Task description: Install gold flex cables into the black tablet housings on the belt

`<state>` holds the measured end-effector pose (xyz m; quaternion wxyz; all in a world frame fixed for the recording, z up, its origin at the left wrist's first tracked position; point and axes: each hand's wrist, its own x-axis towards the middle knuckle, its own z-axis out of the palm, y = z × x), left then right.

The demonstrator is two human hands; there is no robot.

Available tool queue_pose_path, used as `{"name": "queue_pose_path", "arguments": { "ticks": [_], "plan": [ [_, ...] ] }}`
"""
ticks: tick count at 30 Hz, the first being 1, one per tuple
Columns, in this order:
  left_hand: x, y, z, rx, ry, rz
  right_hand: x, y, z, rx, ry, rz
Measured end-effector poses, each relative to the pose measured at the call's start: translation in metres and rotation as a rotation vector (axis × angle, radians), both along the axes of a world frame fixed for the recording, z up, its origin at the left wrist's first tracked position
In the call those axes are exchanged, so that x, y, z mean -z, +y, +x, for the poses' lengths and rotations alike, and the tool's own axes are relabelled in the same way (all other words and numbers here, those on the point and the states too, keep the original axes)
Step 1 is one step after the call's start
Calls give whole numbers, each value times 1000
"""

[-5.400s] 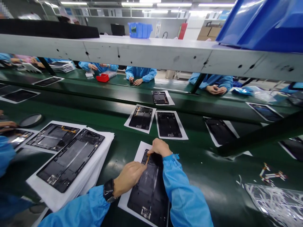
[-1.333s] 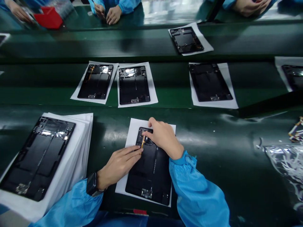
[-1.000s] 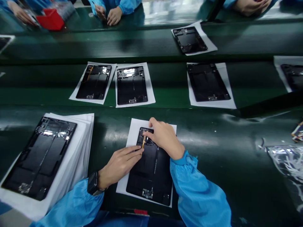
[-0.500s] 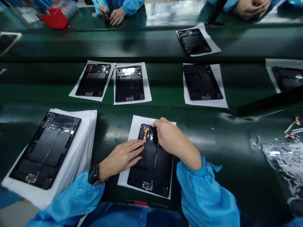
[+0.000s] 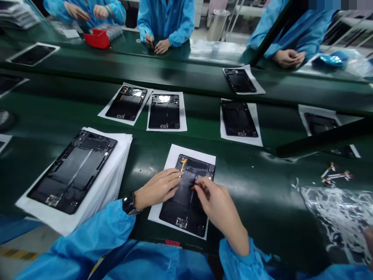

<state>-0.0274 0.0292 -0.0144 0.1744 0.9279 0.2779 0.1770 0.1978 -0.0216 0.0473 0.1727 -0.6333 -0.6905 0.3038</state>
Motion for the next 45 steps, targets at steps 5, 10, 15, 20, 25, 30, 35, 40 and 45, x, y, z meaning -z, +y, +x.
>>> {"name": "queue_pose_path", "arguments": {
  "ticks": [5, 10, 15, 20, 25, 30, 35, 40, 45],
  "plan": [
    [-2, -2, -8, 52, 23, -25, 13, -12, -16, -28, -60, 88],
    [-11, -2, -16, 74, -4, -91, 20, -2, -36, -147, -244, 145],
    [-16, 4, -24, -22, -108, -128, 15, 8, -53, -264, -386, 112],
    [-10, 7, -30, -68, -25, -156, 14, 13, -70, -285, -438, 83],
    [-4, 5, -29, -90, 19, -167, 24, 8, -73, -209, -406, 102],
    [-6, 6, -29, -100, 0, -163, 29, 0, -62, -66, -139, 150],
    [-6, 5, -29, -99, 21, -153, 33, -5, -63, -19, -74, 138],
    [-3, 5, -28, -99, 4, -159, 34, -1, -73, -44, -133, 121],
    [0, 5, -29, -101, -5, -158, 28, 10, -80, -129, -296, 93]
  ]
}}
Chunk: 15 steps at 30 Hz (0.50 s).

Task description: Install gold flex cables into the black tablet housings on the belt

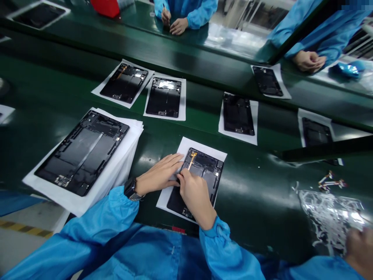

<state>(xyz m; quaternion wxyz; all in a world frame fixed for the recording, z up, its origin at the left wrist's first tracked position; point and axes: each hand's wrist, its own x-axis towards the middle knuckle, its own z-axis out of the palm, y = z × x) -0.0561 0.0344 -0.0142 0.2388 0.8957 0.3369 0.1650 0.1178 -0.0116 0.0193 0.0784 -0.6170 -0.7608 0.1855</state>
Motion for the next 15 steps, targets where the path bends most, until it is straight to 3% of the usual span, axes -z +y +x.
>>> {"name": "queue_pose_path", "arguments": {
  "ticks": [6, 11, 15],
  "plan": [
    [0, 0, 1, -5, 6, 4, -3, -3, 12, 52, -14, 7],
    [-2, 0, 1, -12, 24, -2, -10, -5, 6, -2, -197, 16],
    [0, 1, 2, 0, 17, 0, -14, -2, 2, -9, -220, 6]
  ]
}}
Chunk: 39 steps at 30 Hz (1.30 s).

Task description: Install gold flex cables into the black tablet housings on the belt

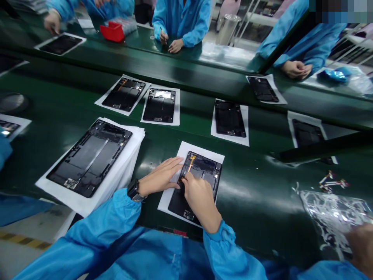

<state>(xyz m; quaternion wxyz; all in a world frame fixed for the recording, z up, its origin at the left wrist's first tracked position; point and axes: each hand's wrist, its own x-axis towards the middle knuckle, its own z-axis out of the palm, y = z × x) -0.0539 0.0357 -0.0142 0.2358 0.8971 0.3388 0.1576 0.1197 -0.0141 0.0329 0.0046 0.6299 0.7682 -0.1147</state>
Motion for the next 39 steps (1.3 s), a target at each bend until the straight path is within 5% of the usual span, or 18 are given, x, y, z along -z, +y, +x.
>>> {"name": "queue_pose_path", "arguments": {
  "ticks": [6, 11, 15, 20, 24, 30, 33, 39],
  "plan": [
    [0, -2, 0, -10, 24, 7, 8, 0, -9, 16, 50, 21],
    [-19, 12, 2, 5, 156, 35, 16, -8, -1, 17, 249, 84],
    [-39, 55, 45, -111, 230, 122, 23, -2, 33, 248, 712, 239],
    [-42, 109, 106, -2, 407, 50, 35, 7, 94, 589, 1035, 430],
    [-36, 119, 111, 114, 488, 41, 49, 6, 124, 755, 1072, 500],
    [-30, 123, 107, 227, 547, 55, 60, 3, 129, 752, 1032, 550],
    [-36, 159, 102, 187, 581, 63, 60, 5, 129, 724, 989, 579],
    [-82, 299, 87, -135, 630, 137, 63, 8, 130, 714, 907, 613]
  ]
}}
